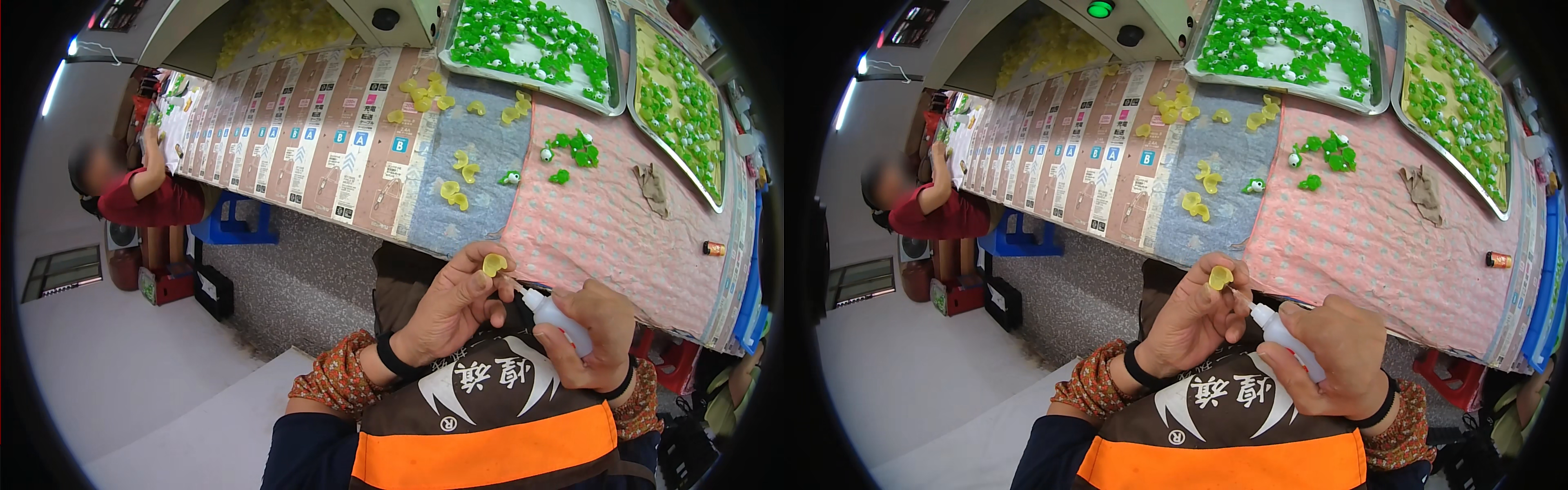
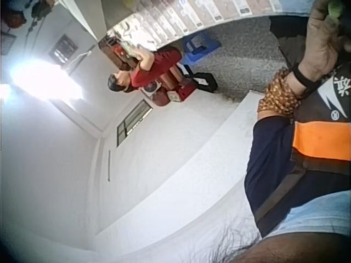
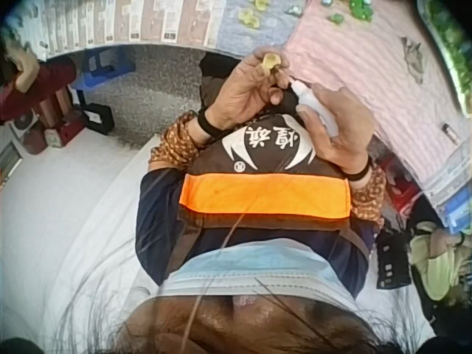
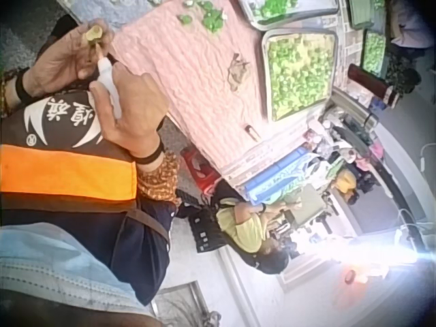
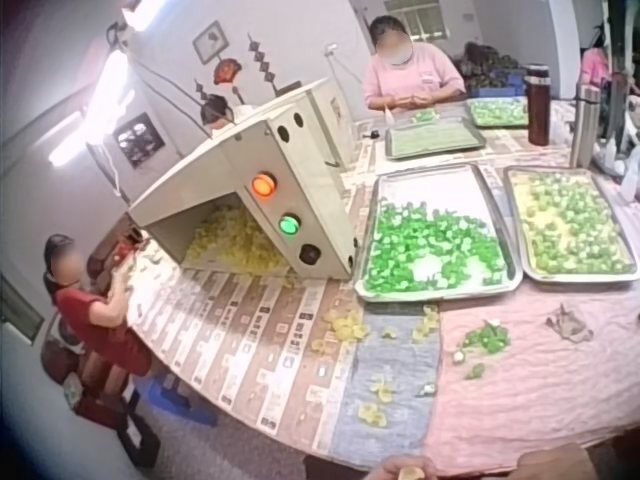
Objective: Assembling small green and yellow plastic parts and applying glue to join them.
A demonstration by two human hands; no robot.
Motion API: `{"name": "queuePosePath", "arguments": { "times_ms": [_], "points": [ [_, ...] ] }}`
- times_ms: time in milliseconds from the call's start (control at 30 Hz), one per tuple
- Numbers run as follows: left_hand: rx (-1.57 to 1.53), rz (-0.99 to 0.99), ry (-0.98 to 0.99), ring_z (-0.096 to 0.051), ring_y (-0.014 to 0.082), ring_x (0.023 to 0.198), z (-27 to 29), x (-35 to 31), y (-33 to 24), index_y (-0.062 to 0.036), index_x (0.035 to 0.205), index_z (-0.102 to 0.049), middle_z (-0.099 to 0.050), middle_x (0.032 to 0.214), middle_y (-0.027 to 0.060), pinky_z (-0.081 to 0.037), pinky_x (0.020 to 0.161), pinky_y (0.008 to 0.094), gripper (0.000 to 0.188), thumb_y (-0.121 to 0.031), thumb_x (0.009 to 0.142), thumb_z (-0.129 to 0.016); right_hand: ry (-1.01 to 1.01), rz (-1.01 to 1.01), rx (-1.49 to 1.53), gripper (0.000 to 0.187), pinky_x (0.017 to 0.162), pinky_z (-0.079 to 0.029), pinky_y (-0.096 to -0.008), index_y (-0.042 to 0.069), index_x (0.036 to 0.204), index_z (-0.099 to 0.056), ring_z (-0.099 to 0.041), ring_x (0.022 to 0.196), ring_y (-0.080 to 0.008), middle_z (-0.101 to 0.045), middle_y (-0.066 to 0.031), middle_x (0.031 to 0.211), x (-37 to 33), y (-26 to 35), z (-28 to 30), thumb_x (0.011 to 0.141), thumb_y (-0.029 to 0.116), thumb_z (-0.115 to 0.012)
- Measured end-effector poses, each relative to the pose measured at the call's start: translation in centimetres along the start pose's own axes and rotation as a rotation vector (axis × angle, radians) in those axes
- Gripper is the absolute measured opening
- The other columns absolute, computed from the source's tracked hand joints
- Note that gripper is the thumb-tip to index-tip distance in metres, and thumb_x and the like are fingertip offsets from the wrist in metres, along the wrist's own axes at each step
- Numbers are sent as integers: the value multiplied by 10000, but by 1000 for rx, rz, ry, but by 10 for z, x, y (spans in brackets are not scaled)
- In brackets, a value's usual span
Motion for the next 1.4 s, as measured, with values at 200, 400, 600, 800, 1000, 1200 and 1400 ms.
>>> {"name": "queuePosePath", "arguments": {
  "times_ms": [200, 400, 600, 800, 1000, 1200, 1400],
  "points": [
    [109, -25, -62, -625, 154, 970, 3, -1, -2, -85, 1268, -520, -570, 1118, 78, -570, 672, 272, 330, -202, 987, -647, 21, 33, -95, 411, 440, -346, -340, -5, 1024, -656, -478, 483, -220, -591, -78, 684, 2, 4, 3, 682, 102, -856],
    [218, -60, -119, -628, 136, 959, 1, -3, -6, -61, 1275, -511, -601, 1047, 80, -584, 686, 276, 309, -169, 1005, -614, 36, 40, -108, 416, 429, -331, -340, -12, 1031, -653, -468, 475, -220, -575, -74, 669, 0, 2, -2, 689, 112, -857],
    [286, -97, -162, -628, 126, 948, 4, -5, -8, -44, 1286, -503, -604, 1038, 70, -587, 682, 269, 303, -148, 1015, -592, 46, 59, -182, 442, 439, -341, -353, -13, 1052, -646, -479, 490, -233, -569, -78, 666, -1, 3, -2, 680, 99, -858],
    [280, -88, -188, -620, 134, 944, 1, -5, -9, -47, 1292, -498, -591, 1050, 70, -589, 672, 270, 299, -147, 1022, -579, -222, -72, -109, 462, 563, -447, -349, -11, 1140, -615, -564, 649, -218, -632, -119, 824, -13, -10, 26, 759, 120, -840],
    [266, -37, -185, -615, 142, 948, -5, -4, -9, -49, 1281, -498, -589, 1063, 69, -584, 673, 275, 276, -174, 1040, -548, -457, -531, 342, 479, 847, -523, -303, -4, 1301, -515, -637, 1002, -183, -606, -111, 1200, -12, -59, 67, 866, 42, -710],
    [279, -7, -144, -611, 141, 949, -11, 1, -7, -40, 1273, -497, -582, 1076, 76, -581, 676, 278, 287, -222, 1053, -526, -431, -531, 356, 375, 968, -479, -305, 8, 1225, -546, -637, 1112, -173, -650, -98, 1197, 0, -84, 81, 870, -8, -666],
    [249, 14, -71, -605, 111, 952, -19, 5, -7, -30, 1289, -518, -575, 1112, 45, -593, 694, 251, 305, -199, 1038, -561, -215, -560, -126, 318, 952, -462, -294, 34, 1146, -546, -610, 1080, -156, -652, -88, 1169, 11, -106, 79, 847, -10, -646]
  ]
}}
Point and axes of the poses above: each hand's wrist, its own x-axis towards the middle knuckle, its own z-axis out of the back of the hand, y = z × x, the point moved 7 cm from there along x, towards the middle knuckle
